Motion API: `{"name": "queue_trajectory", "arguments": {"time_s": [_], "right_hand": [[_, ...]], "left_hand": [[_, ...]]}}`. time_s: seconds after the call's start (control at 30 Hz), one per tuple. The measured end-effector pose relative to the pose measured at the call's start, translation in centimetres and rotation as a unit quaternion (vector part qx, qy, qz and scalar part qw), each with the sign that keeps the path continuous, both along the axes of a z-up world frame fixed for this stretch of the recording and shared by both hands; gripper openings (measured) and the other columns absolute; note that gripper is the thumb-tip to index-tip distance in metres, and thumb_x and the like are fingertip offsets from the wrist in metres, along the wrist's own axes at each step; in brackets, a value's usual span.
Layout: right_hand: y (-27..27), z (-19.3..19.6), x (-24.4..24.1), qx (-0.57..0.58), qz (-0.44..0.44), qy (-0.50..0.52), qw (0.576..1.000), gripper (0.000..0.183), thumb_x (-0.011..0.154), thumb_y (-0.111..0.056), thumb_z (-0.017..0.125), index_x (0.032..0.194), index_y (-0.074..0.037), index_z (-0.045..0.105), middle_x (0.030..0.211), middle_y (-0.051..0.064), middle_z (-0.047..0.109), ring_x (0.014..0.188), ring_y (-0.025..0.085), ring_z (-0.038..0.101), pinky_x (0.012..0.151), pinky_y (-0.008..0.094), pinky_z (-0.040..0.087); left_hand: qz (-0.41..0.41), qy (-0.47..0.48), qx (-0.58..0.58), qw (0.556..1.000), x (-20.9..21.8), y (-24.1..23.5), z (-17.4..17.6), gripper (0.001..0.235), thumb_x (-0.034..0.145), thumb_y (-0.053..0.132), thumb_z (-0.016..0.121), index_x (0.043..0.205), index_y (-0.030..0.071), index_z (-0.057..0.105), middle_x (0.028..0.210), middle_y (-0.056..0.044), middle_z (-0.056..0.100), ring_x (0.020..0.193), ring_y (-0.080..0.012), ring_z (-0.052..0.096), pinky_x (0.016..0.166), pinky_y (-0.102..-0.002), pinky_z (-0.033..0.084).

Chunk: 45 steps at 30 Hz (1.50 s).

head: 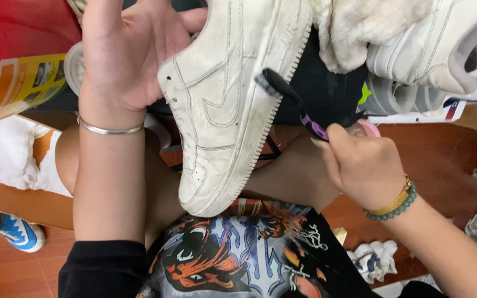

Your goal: The person scrubs a white sneaker using a purple toothbrush and a white cloth. They repeatedly brush the upper, toe box, and sole of the shoe, occasionally wiping it with the cloth. The person holds the shoe in their lap while seated on the floor.

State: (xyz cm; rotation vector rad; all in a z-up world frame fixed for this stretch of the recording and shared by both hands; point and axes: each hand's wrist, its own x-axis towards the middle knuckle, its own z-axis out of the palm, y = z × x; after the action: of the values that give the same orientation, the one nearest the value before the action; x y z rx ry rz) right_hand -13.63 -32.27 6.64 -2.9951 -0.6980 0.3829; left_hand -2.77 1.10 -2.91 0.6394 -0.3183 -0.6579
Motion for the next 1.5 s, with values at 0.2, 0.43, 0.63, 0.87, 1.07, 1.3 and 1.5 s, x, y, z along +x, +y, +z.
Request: {"name": "queue_trajectory", "arguments": {"time_s": [0.2, 0.43, 0.63, 0.87, 1.07, 1.3, 1.5], "right_hand": [[1.2, -0.5, -3.6, 0.052, -0.106, -0.021, 0.993, 0.016, 0.099, -0.018, 0.068, 0.090, -0.007, 0.061, 0.060, 0.013, 0.056, 0.053, 0.033, 0.059, 0.050, 0.045, 0.044], [3.4, 0.1, -2.7, 0.167, -0.144, -0.070, 0.973, 0.041, 0.104, -0.009, 0.066, 0.144, -0.008, 0.058, 0.091, 0.015, 0.063, 0.078, 0.030, 0.060, 0.073, 0.037, 0.051], [4.1, 1.5, -0.2, 0.209, -0.126, -0.056, 0.968, 0.043, 0.095, -0.001, 0.061, 0.138, 0.002, 0.055, 0.101, 0.021, 0.071, 0.070, 0.030, 0.058, 0.070, 0.042, 0.048], [3.9, 0.4, -1.3, 0.166, -0.125, -0.035, 0.977, 0.035, 0.098, -0.004, 0.064, 0.132, -0.011, 0.066, 0.097, 0.015, 0.074, 0.077, 0.030, 0.070, 0.069, 0.040, 0.053], [2.4, -0.8, 1.0, 0.138, -0.129, -0.060, 0.980, 0.030, 0.107, 0.000, 0.064, 0.136, -0.006, 0.065, 0.104, 0.019, 0.072, 0.083, 0.033, 0.069, 0.071, 0.041, 0.052], [2.4, -0.7, -0.4, 0.213, -0.093, -0.003, 0.973, 0.033, 0.095, -0.002, 0.059, 0.127, -0.008, 0.066, 0.078, 0.014, 0.064, 0.064, 0.030, 0.059, 0.065, 0.041, 0.047], [2.0, -2.7, 2.3, 0.271, -0.236, 0.033, 0.933, 0.017, 0.114, -0.008, 0.050, 0.123, -0.006, 0.065, 0.062, 0.009, 0.052, 0.048, 0.019, 0.053, 0.051, 0.035, 0.037]], "left_hand": [[-0.004, 0.032, -0.010, 0.999, -0.1, -0.8, 0.8, 0.092, 0.105, 0.069, 0.040, 0.170, 0.014, 0.004, 0.164, -0.030, 0.028, 0.143, -0.0433, 0.042, 0.118, -0.059, 0.045], [0.002, 0.049, 0.004, 0.999, -0.2, -1.0, 1.8, 0.094, 0.104, 0.069, 0.042, 0.170, 0.017, 0.001, 0.164, -0.028, 0.028, 0.143, -0.0428, 0.042, 0.118, -0.061, 0.047], [0.000, 0.047, 0.014, 0.999, -0.2, -0.9, 1.9, 0.095, 0.104, 0.070, 0.043, 0.170, 0.017, 0.003, 0.161, -0.032, 0.031, 0.140, -0.0448, 0.044, 0.116, -0.061, 0.047], [0.004, 0.060, 0.017, 0.998, -0.1, -0.9, 1.9, 0.095, 0.103, 0.071, 0.042, 0.170, 0.017, 0.002, 0.162, -0.031, 0.030, 0.141, -0.0454, 0.043, 0.114, -0.062, 0.048], [-0.006, 0.010, 0.040, 0.999, -0.2, -0.6, 1.4, 0.097, 0.100, 0.071, 0.042, 0.168, 0.015, 0.002, 0.164, -0.036, 0.031, 0.144, -0.0503, 0.045, 0.112, -0.063, 0.050], [0.004, 0.023, 0.030, 0.999, -0.1, -0.6, 1.8, 0.099, 0.102, 0.071, 0.044, 0.169, 0.014, -0.001, 0.165, -0.033, 0.027, 0.146, -0.0475, 0.040, 0.119, -0.062, 0.045], [0.006, 0.020, 0.043, 0.999, 0.0, -0.8, 1.7, 0.097, 0.102, 0.072, 0.045, 0.167, 0.014, 0.003, 0.165, -0.034, 0.031, 0.143, -0.0469, 0.042, 0.117, -0.061, 0.046]]}}
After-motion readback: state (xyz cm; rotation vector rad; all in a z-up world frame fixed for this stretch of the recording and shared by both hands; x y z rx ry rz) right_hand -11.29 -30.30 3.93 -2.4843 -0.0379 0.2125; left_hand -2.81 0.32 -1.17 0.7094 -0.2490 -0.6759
